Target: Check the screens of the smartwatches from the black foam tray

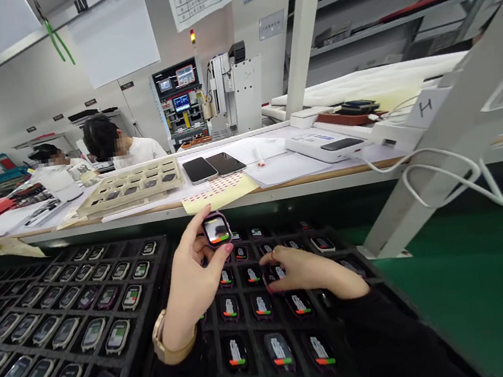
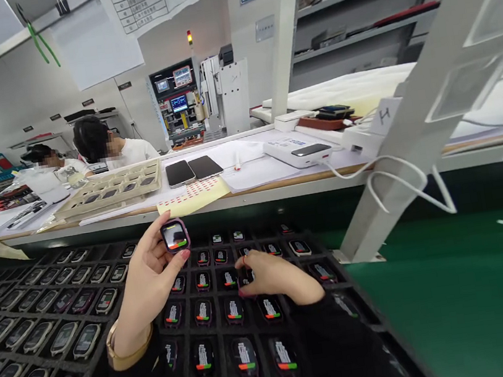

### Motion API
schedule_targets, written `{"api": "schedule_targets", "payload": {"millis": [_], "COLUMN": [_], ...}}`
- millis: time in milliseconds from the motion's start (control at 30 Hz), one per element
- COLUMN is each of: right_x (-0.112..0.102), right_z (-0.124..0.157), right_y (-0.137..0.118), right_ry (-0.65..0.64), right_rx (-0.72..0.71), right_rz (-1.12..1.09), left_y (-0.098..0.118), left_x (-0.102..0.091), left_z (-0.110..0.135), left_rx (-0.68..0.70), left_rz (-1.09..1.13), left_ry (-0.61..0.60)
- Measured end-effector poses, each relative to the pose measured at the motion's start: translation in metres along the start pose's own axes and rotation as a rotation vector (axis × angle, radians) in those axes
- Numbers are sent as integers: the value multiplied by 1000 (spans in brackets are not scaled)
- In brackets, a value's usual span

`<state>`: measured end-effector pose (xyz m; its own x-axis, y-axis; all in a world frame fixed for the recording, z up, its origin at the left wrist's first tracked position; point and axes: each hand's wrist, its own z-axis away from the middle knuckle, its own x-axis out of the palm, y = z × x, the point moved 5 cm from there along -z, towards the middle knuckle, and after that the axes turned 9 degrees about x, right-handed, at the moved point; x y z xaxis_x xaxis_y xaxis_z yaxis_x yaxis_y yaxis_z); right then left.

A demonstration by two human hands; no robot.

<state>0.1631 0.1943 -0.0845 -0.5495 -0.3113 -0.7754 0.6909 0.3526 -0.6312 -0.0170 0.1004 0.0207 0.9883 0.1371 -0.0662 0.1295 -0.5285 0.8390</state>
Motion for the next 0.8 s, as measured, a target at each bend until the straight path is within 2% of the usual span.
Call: {"api": "schedule_targets", "payload": {"millis": [67,133,167,233,333,567,733,800], "right_x": [-18,-40,-48,-56,-59,-61,-62,-65], "right_z": [9,27,37,54,67,71,76,78], "right_y": [-21,-47,-58,-76,-87,-88,-91,-91], "right_ry": [156,389,466,528,546,545,484,498], "right_rx": [-92,-286,-373,-494,-550,-586,-567,-554], "right_rz": [-106,-336,-418,-491,-478,-412,-420,-409], "left_y": [-3,-6,-7,-7,-7,-9,-5,-2], "left_x": [3,7,8,10,13,23,29,32], "left_z": [1,1,1,1,1,3,4,5], "left_rx": [-49,-109,-135,-170,-192,-223,-146,-95], "left_rz": [3,-5,-10,-16,-20,-27,-80,-123], "left_ry": [-47,-86,-97,-107,-123,-182,-250,-278]}}
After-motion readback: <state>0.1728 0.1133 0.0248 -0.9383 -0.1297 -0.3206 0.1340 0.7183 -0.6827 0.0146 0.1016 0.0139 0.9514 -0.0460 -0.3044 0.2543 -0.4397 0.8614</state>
